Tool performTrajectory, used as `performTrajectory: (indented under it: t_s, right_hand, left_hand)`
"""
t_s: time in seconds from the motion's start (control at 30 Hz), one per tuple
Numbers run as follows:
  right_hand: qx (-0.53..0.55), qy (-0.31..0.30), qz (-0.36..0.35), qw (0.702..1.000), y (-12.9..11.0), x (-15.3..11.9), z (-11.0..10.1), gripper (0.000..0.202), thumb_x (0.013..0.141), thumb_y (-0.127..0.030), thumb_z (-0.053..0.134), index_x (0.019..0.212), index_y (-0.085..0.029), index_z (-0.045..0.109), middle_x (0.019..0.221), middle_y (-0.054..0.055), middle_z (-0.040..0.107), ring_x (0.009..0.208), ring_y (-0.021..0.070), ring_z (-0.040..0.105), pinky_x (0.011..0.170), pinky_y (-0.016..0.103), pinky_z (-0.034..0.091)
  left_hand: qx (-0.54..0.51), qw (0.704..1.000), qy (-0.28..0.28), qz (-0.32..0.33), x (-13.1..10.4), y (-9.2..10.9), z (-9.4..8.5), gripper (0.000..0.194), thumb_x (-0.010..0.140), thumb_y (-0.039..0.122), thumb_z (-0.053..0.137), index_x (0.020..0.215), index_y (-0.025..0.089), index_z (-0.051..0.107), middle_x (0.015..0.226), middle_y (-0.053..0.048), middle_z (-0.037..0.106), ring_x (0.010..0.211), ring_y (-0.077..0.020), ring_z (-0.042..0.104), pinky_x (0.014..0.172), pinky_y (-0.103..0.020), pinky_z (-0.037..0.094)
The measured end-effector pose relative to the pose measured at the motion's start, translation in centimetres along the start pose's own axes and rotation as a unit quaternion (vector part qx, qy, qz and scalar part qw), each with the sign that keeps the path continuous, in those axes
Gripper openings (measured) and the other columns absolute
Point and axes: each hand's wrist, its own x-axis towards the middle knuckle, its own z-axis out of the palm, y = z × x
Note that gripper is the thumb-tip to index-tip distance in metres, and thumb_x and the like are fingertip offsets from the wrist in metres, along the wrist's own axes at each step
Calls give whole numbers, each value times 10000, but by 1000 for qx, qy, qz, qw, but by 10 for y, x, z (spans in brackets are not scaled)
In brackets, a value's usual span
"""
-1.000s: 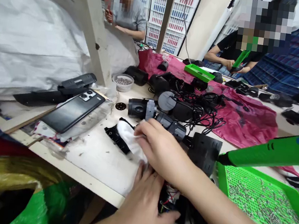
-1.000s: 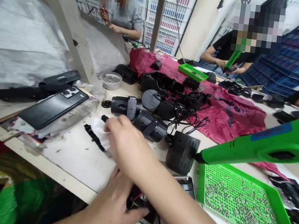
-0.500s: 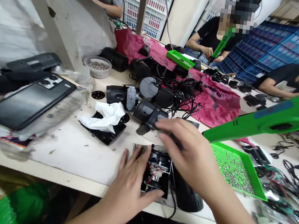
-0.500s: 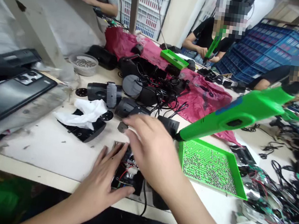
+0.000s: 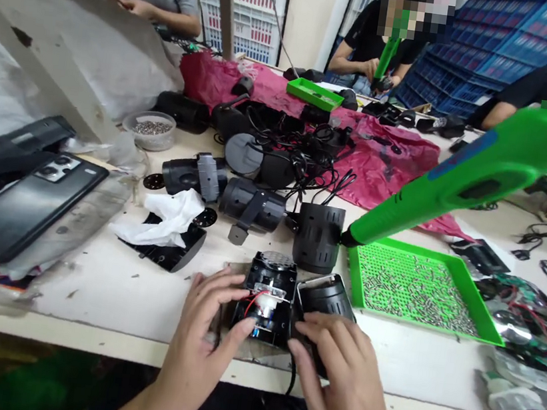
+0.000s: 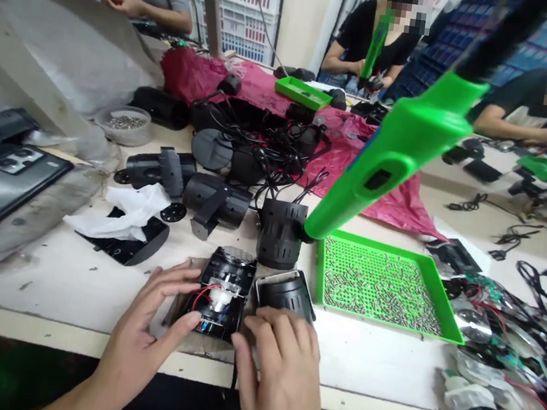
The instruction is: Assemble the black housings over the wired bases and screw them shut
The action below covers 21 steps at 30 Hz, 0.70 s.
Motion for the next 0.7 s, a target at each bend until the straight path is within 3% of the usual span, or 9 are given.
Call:
performTrajectory:
  t_s: [0.1, 0.2, 0.37, 0.53, 0.7]
  right_hand:
    - [29, 24, 35, 999, -9, 4, 5, 93, 887, -187, 580, 977, -205, 594, 942, 24, 664, 898, 197, 573, 835, 373, 411]
    - [48, 44, 63, 996, -16, 6, 7, 86, 895, -180, 558, 973, -192, 592, 931, 26, 658, 889, 197, 562, 849, 376, 383]
    - [30, 55, 62, 996, -24, 12, 10, 174, 909, -140, 484, 1038, -185, 591, 870, 46, 596, 821, 201, 530, 808, 370, 360]
    - [8, 14, 53, 998, -35, 27, 21, 176, 924, -170, 497, 1055, -210, 607, 837, 23, 585, 790, 201, 531, 810, 376, 338]
    - [-22, -11, 43, 999, -39, 38, 27, 159, 927, -151, 483, 934, -217, 627, 823, 12, 599, 781, 194, 537, 841, 383, 310]
  left_hand:
    - [21, 998, 23, 55, -1, 2, -3, 263, 872, 174, 590, 1105, 293, 569, 1043, -4, 623, 1061, -195, 570, 1120, -507, 290]
    - [21, 996, 16, 80, -3, 5, -3, 333, 861, 146, 604, 1155, 297, 564, 1022, 13, 640, 1004, -172, 589, 1124, -476, 300]
    - [-22, 999, 15, 21, -6, 3, 1, 456, 866, 179, 605, 1287, 298, 479, 997, 25, 671, 991, -167, 628, 1145, -489, 276]
    - [-56, 998, -5, -17, -4, 1, 0, 511, 879, 182, 581, 1341, 319, 411, 972, 32, 689, 992, -177, 650, 1154, -525, 235]
    - [-88, 995, -15, -31, -3, 0, 0, 525, 886, 172, 570, 1349, 347, 396, 1012, 25, 690, 990, -174, 651, 1152, -543, 221]
